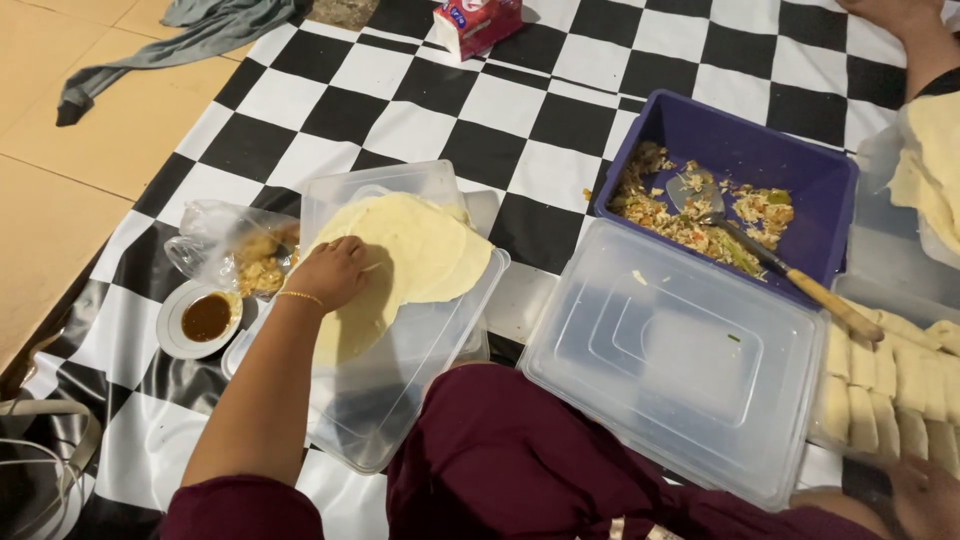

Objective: Rolling lumpia spring rolls by placing filling on a wrapper and folding it into a cylinder.

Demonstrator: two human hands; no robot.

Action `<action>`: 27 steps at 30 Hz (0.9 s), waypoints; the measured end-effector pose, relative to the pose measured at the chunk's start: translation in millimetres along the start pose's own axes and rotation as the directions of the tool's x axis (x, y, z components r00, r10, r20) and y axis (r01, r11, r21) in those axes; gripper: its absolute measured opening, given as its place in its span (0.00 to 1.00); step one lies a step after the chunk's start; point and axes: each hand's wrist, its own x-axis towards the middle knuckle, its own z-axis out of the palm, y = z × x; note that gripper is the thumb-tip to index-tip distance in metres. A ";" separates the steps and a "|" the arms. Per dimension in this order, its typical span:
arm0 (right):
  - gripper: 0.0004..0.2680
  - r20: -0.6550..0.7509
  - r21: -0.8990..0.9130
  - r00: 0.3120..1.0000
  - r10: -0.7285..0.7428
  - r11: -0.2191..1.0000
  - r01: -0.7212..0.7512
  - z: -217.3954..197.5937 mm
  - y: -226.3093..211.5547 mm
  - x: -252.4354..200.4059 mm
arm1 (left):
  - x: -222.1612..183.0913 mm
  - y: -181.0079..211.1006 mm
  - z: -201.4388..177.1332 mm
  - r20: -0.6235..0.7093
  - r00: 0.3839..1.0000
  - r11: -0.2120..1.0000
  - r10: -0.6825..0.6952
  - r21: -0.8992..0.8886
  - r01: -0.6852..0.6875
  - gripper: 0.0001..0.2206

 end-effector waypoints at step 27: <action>0.16 0.178 -0.100 0.984 0.013 0.995 0.005 -29.6 -53.5 -5.9 | -111.0 78.1 -46.2 -0.147 0.984 0.980 -0.099 0.157 0.123 0.16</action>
